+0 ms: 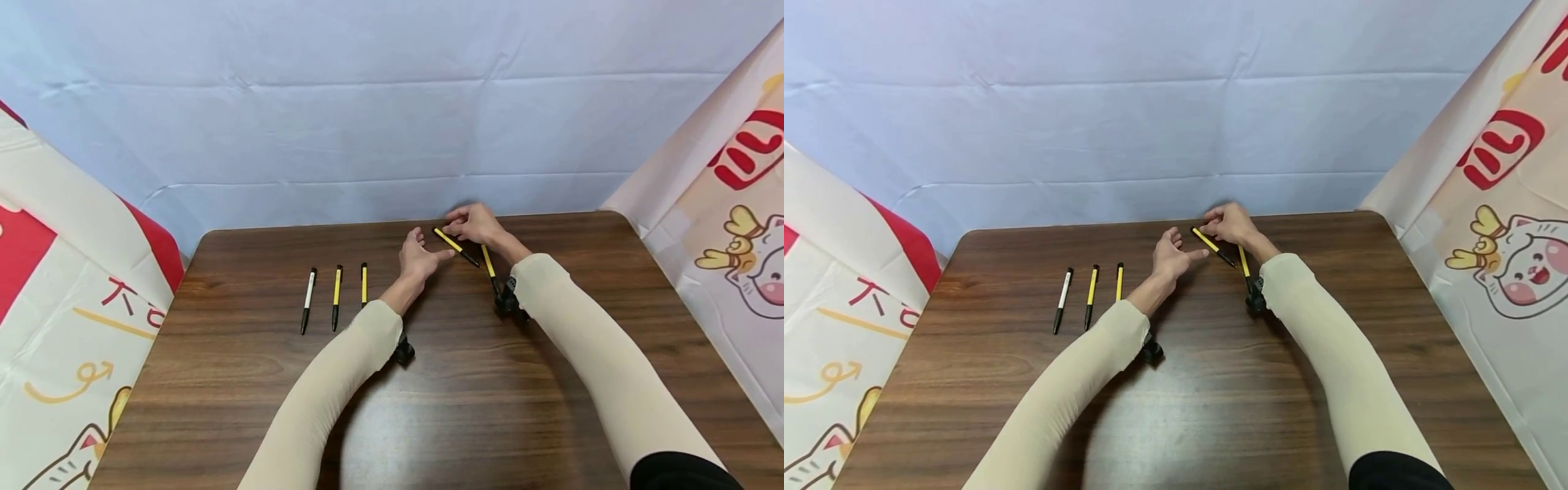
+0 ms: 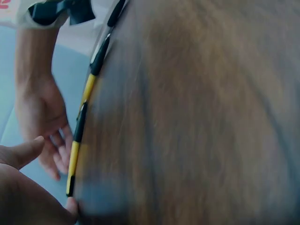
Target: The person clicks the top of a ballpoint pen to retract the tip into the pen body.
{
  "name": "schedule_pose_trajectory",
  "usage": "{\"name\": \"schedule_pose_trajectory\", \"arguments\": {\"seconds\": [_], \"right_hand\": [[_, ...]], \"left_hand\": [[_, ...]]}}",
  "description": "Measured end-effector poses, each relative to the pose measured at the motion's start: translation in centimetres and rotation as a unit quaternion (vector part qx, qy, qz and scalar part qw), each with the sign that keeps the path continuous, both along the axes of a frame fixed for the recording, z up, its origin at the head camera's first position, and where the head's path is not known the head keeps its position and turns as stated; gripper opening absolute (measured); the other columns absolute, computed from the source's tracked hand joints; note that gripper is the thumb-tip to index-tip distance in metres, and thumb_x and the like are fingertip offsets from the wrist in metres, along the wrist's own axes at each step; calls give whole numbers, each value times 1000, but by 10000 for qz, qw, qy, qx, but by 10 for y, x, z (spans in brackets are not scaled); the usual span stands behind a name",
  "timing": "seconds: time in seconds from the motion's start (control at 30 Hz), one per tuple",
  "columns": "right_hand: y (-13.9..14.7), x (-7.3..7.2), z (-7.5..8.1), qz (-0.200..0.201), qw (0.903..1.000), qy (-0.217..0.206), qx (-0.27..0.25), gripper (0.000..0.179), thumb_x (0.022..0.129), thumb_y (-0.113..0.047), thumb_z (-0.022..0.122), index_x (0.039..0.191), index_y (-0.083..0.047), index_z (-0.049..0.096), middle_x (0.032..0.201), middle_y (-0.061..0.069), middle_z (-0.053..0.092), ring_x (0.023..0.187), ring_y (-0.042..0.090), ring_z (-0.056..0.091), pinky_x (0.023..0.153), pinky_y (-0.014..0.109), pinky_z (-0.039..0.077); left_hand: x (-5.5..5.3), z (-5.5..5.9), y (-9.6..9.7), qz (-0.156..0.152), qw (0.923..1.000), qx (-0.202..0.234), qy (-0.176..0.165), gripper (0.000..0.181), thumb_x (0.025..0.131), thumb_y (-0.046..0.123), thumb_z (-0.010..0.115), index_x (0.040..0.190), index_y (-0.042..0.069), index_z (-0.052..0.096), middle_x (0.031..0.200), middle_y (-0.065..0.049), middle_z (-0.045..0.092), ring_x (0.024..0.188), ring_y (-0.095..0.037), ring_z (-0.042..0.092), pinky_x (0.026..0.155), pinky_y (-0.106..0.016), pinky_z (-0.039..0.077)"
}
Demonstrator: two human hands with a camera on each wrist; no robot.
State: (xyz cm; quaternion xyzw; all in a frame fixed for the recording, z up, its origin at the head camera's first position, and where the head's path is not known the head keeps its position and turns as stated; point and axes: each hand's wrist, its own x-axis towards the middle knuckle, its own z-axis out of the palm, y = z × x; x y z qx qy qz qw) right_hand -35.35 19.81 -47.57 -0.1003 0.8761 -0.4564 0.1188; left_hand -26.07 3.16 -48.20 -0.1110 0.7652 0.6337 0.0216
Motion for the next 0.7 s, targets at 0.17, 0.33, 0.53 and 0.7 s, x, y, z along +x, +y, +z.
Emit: {"name": "schedule_pose_trajectory", "arguments": {"seconds": [0.17, 0.33, 0.53, 0.7], "right_hand": [[-2, -3, -2, 140, 9996, 72, 244, 37, 98, -13, 78, 130, 4, 71, 101, 15, 74, 96, 35, 74, 77, 35, 65], [-3, -6, -1, 234, 9992, 12, 337, 36, 98, -14, 78, 131, 2, 72, 102, 14, 75, 96, 33, 74, 76, 34, 65], [-5, -10, -1, 339, 9989, 3, 334, 36, 99, -13, 78, 130, 2, 72, 102, 15, 75, 95, 31, 73, 75, 33, 65], [-7, -12, -4, 421, 9986, 38, 303, 36, 98, -14, 79, 130, 2, 72, 100, 13, 76, 91, 27, 74, 73, 31, 65]], "left_hand": [[2, -5, 17, 118, 9976, -653, 196, 97, 82, 17, 95, 160, 4, 40, 156, -15, 49, 144, -32, 48, 119, -41, 44], [4, -7, 31, 150, 9886, -1468, 290, 106, 82, 26, 96, 163, 1, 31, 158, -20, 40, 148, -38, 35, 127, -43, 31], [1, -8, 40, 363, 9763, -2122, 233, 108, 81, 38, 95, 162, 1, 33, 160, -18, 38, 149, -36, 30, 127, -46, 27], [-2, -12, 41, 175, 9565, -2903, -215, 121, 80, 58, 90, 167, 5, 25, 174, -14, 22, 163, -30, 11, 133, -46, 9]]}}
